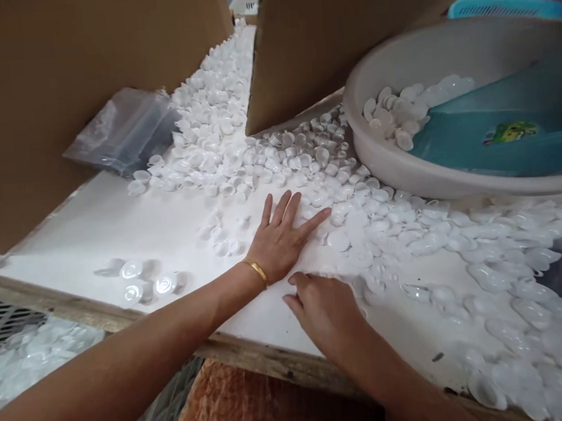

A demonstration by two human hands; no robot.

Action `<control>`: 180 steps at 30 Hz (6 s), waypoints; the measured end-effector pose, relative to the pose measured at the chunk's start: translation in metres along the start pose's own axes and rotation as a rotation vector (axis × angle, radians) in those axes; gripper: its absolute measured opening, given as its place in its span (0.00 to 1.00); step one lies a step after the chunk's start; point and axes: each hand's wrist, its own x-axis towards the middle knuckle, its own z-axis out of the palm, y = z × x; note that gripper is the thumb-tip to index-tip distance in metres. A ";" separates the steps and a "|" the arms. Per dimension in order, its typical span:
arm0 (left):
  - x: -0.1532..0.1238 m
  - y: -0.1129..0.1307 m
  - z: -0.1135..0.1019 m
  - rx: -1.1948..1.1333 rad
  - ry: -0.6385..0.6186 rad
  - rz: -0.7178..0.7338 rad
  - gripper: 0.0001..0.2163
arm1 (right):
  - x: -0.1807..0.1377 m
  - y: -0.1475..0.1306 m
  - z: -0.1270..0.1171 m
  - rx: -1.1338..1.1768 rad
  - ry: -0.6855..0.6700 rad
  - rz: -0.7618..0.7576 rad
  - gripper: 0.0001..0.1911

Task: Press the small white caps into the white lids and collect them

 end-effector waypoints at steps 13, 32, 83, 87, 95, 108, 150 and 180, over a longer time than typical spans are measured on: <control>-0.015 0.010 -0.017 0.028 0.015 -0.086 0.23 | 0.007 0.055 -0.022 -0.126 0.478 0.106 0.13; -0.110 -0.102 -0.053 0.180 0.025 -0.190 0.14 | 0.021 -0.027 -0.003 0.173 0.353 -0.315 0.18; -0.093 -0.040 -0.062 -0.458 -0.147 -0.599 0.11 | 0.056 -0.037 0.038 0.387 0.408 -0.468 0.19; -0.094 -0.043 -0.063 -0.527 -0.189 -0.671 0.15 | 0.059 -0.038 0.042 0.337 0.416 -0.484 0.26; -0.082 -0.061 -0.064 -0.986 -0.441 -0.836 0.08 | 0.050 -0.039 0.041 0.416 0.438 -0.431 0.21; -0.075 -0.069 -0.061 -1.306 -0.564 -0.905 0.05 | 0.044 -0.038 0.035 0.300 0.430 -0.423 0.12; -0.029 -0.031 -0.016 0.122 -0.048 -0.332 0.23 | 0.034 -0.020 0.021 0.265 0.590 -0.343 0.22; -0.094 -0.098 -0.061 0.145 -0.103 -0.501 0.20 | 0.026 0.045 -0.015 0.162 0.513 -0.174 0.17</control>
